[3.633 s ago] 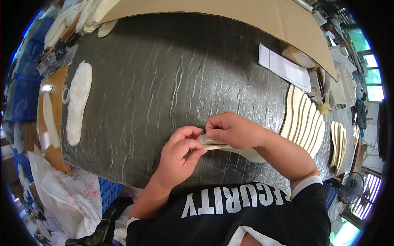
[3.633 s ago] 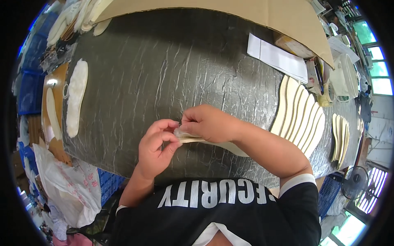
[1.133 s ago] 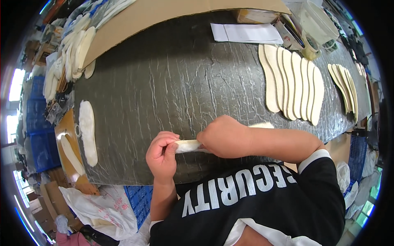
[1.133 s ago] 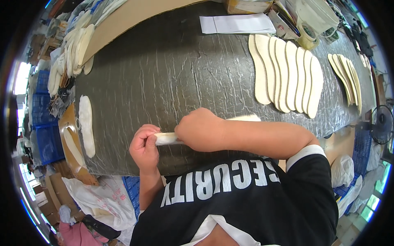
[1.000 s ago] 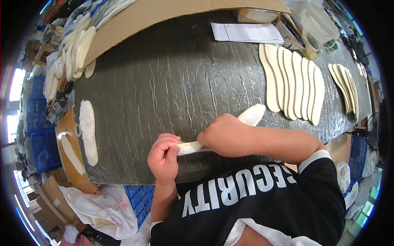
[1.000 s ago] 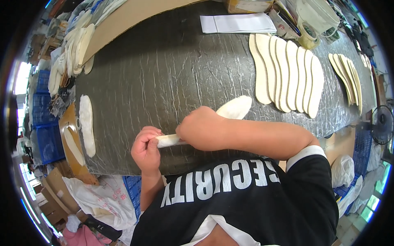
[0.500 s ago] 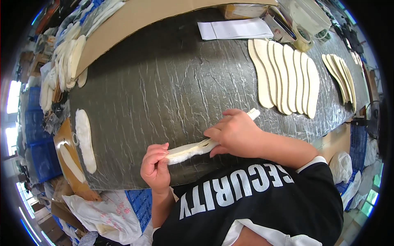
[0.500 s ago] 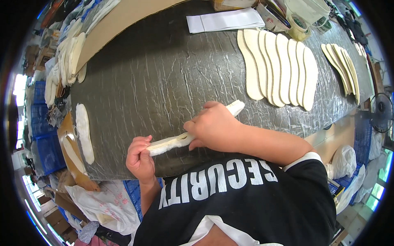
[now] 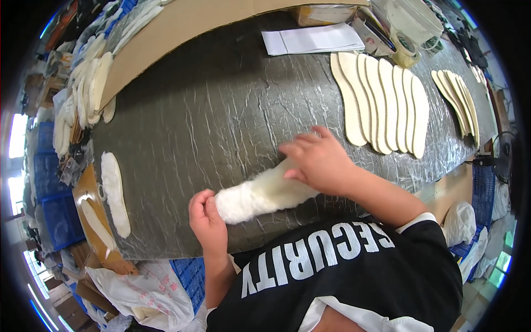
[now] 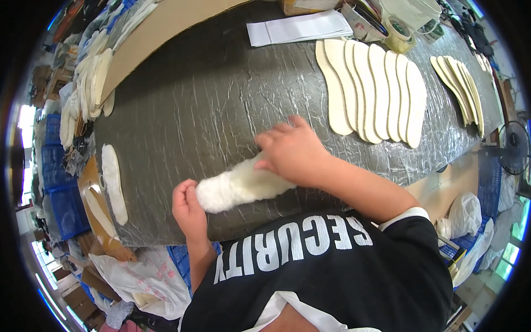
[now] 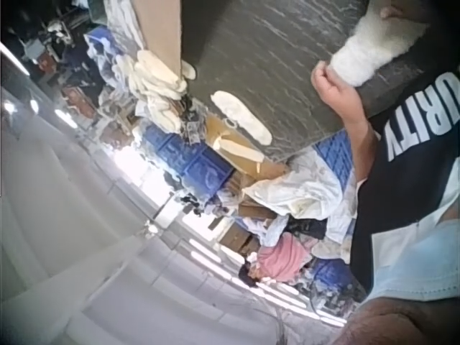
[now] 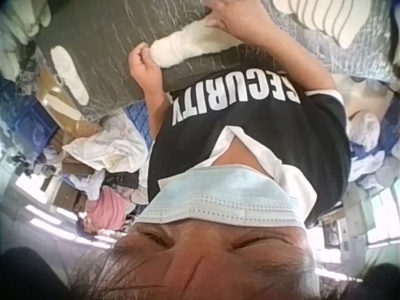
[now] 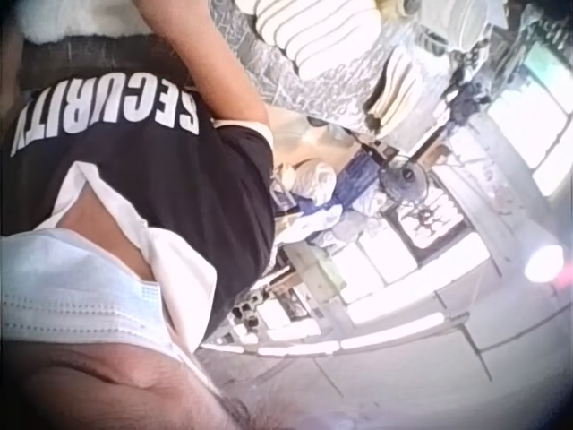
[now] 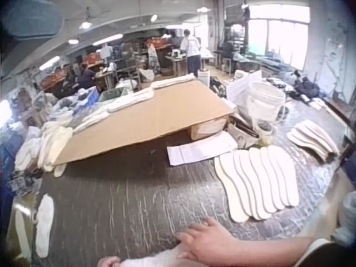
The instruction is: Manually applying and smoothing fluffy lining onto shoe insoles and organizing them on the work table.
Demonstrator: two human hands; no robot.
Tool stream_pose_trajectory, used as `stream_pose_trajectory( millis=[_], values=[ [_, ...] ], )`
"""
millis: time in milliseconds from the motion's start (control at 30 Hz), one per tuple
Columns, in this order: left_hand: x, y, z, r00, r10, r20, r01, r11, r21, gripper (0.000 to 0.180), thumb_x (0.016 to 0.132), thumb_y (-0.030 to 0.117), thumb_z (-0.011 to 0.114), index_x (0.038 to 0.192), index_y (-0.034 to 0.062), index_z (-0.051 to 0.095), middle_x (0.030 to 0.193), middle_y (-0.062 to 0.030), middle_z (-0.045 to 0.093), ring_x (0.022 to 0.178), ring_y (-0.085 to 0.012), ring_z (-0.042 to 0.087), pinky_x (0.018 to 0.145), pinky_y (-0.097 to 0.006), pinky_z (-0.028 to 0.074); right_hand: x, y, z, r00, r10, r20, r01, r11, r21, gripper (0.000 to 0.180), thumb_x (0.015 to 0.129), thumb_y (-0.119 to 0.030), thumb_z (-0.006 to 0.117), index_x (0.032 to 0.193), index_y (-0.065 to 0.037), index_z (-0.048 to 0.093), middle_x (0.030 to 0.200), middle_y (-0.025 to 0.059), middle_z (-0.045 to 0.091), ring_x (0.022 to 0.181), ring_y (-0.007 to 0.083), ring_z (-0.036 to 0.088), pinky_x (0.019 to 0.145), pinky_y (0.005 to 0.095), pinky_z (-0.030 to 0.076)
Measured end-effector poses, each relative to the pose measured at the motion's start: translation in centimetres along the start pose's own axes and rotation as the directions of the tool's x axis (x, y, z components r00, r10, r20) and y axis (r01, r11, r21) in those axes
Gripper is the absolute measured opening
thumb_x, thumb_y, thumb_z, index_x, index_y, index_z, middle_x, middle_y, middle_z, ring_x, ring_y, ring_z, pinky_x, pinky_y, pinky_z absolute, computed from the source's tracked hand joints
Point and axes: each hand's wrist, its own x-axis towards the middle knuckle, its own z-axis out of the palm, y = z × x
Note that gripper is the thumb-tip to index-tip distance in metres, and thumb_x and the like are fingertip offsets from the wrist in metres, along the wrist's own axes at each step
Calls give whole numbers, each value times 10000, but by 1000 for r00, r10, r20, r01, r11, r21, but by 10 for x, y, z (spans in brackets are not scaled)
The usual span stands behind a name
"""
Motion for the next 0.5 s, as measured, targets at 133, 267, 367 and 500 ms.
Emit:
stream_pose_trajectory(
  millis=[133,267,367,500],
  values=[
    [4,24,8,864,457,212,-490,666,562,424,870,130,570,1261,-24,513,1343,-181,487,1266,-357,414,1060,-512,292,-10,9,22,988,-15,-153,-7,989,-145,861,765,-620,567,1387,-44,415,1514,167,290,1429,325,212,1136,539,149],
    [6,22,47,649,370,665,-743,498,448,688,814,311,650,1376,-4,408,1462,-165,379,1385,-331,302,1115,-555,188,-8,-6,48,971,-235,-46,231,969,-83,982,751,-700,504,1405,20,374,1531,170,255,1438,304,189,1148,526,109],
    [11,14,58,647,272,712,-725,507,465,833,757,397,686,1407,-9,362,1488,-167,344,1406,-325,272,1121,-568,164,-1,-2,58,981,-192,18,193,978,-81,1082,691,-745,512,1404,53,355,1522,194,260,1436,309,193,1151,516,99],
    [11,14,52,632,294,717,-746,484,458,949,700,430,720,1419,-35,310,1493,-200,312,1404,-330,269,1119,-560,179,0,-5,51,981,-192,-28,191,981,-42,1113,646,-761,539,1379,61,381,1509,211,276,1430,321,205,1153,505,102]
  ],
)
